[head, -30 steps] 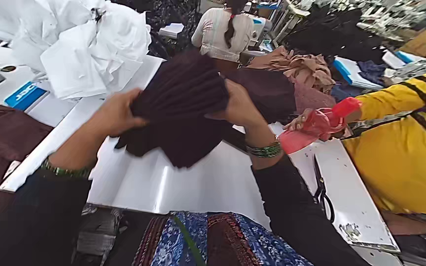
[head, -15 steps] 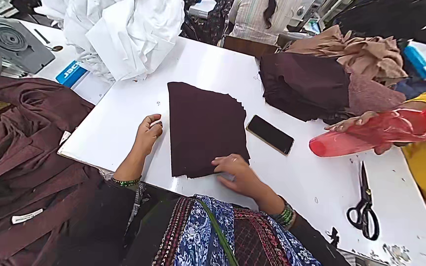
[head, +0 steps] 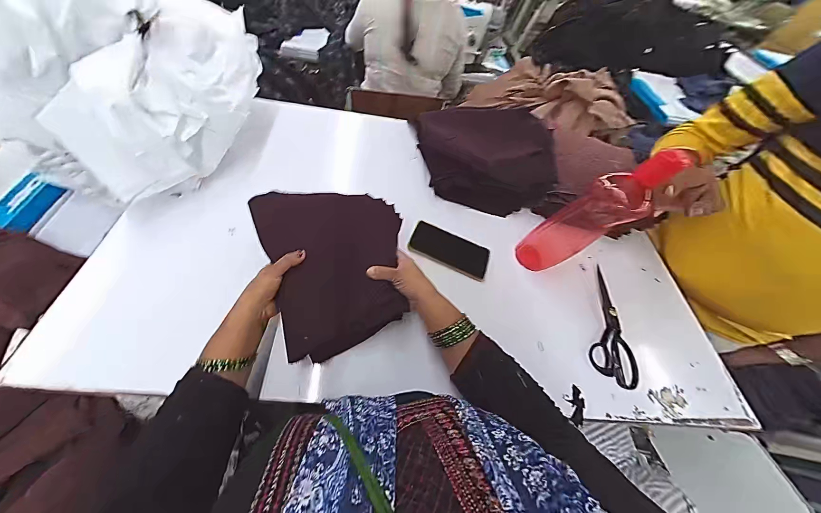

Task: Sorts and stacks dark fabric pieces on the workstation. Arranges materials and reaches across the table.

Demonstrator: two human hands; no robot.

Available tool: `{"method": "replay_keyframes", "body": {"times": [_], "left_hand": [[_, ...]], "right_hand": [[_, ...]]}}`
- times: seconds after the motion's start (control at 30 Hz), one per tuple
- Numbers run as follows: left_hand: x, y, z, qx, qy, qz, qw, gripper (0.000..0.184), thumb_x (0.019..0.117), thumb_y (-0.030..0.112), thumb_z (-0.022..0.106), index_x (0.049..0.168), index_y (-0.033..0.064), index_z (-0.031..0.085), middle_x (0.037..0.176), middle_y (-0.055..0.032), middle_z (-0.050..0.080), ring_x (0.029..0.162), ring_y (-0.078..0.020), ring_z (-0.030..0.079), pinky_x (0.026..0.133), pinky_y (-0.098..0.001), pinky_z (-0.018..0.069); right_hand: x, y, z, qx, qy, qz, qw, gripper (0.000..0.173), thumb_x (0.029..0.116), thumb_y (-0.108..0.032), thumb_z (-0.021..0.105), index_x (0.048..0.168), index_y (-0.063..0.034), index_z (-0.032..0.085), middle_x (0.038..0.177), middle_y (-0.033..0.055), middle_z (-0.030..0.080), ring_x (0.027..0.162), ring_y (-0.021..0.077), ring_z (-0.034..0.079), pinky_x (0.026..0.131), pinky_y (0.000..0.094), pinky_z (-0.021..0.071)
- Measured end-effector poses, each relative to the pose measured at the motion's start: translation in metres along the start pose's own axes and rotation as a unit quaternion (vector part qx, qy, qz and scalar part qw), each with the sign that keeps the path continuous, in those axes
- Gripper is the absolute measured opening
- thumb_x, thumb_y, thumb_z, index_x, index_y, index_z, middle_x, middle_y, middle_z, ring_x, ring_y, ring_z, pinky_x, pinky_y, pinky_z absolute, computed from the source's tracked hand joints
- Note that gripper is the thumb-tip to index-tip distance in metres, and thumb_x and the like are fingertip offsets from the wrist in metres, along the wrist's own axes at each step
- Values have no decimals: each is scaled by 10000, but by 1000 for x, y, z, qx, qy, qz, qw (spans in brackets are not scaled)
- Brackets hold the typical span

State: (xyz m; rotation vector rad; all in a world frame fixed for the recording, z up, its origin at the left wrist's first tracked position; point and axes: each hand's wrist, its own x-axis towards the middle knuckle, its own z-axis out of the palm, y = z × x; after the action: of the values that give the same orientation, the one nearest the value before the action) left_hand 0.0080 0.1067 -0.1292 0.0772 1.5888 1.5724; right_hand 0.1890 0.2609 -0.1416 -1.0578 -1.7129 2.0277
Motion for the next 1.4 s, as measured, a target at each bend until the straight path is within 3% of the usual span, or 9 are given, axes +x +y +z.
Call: {"method": "replay_keyframes", "body": {"times": [0.23, 0.37, 0.53, 0.63, 0.8, 0.97, 1.1, 1.23, 1.4], "left_hand": [[-57, -1, 27, -100, 9, 174, 980, 315, 1043, 48, 291, 943, 183, 558, 723, 179, 693, 676, 103, 659, 626, -105, 562], [-59, 49, 58, -35, -69, 280, 957, 424, 985, -15, 239, 807, 219, 544, 687, 207, 658, 665, 127, 621, 650, -81, 526], [-68, 127, 165, -18, -130, 348, 928, 377, 1041, 36, 304, 875, 253, 564, 719, 206, 672, 670, 126, 635, 617, -82, 534], [-50, 180, 246, -30, -243, 433, 867, 362, 1062, 70, 304, 905, 261, 568, 779, 193, 690, 742, 113, 649, 688, -101, 548], [-19, 230, 383, -149, -287, 433, 842, 154, 1042, 60, 449, 970, 144, 556, 761, 70, 666, 709, 5, 669, 661, -190, 585], [100, 175, 422, 49, -241, 296, 923, 232, 1008, 277, 544, 1174, 122, 591, 928, 0, 682, 816, -82, 671, 723, -303, 585], [193, 95, 401, 202, -80, 135, 967, 637, 953, 360, 713, 1433, -1, 500, 1373, -232, 588, 1247, -333, 587, 1011, -548, 494], [156, 86, 405, 223, -58, 311, 922, 961, 984, 496, 637, 1614, -30, 136, 1632, -325, 226, 1520, -418, 264, 1226, -539, 267], [37, 58, 426, 219, -278, 515, 781, 1150, 874, 515, 727, 1598, -86, 66, 1630, -337, 215, 1525, -399, 263, 1225, -503, 291]], "right_hand": [[-51, 5, -18, 68, -135, -39, 988, 600, 902, 8, 675, 1420, 64, 377, 1170, 107, 656, 1024, 86, 674, 938, 279, 562], [-89, 15, -71, -50, -161, -7, 986, 640, 961, -135, 628, 1513, 50, 362, 1222, 177, 659, 898, 177, 677, 713, 341, 559], [-137, 59, -135, -97, -6, -4, 995, 499, 958, -141, 648, 1407, 32, 515, 1151, 121, 687, 770, 113, 663, 667, 284, 554], [-152, 94, -143, -26, 85, -148, 985, 328, 928, -69, 608, 1235, 48, 601, 916, -15, 719, 689, 21, 681, 622, 204, 586], [-147, 105, -146, -40, 51, -261, 963, 258, 930, -24, 613, 1158, 89, 651, 851, 42, 706, 688, 16, 657, 641, 189, 563], [-149, 105, -151, 6, 41, -252, 967, 205, 933, -3, 595, 1105, 94, 652, 844, 46, 704, 695, 30, 657, 659, 210, 563], [-143, 111, -155, 13, 18, -281, 959, 177, 953, -27, 596, 1089, 68, 658, 832, 52, 695, 689, 22, 650, 650, 200, 558], [-140, 113, -155, 17, 6, -298, 955, 171, 956, -59, 597, 1067, 53, 662, 798, 26, 687, 667, -2, 632, 629, 171, 539], [-138, 108, -155, 10, 1, -293, 956, 170, 954, -62, 595, 1061, 53, 660, 795, 2, 683, 671, -10, 628, 641, 174, 542]]}}
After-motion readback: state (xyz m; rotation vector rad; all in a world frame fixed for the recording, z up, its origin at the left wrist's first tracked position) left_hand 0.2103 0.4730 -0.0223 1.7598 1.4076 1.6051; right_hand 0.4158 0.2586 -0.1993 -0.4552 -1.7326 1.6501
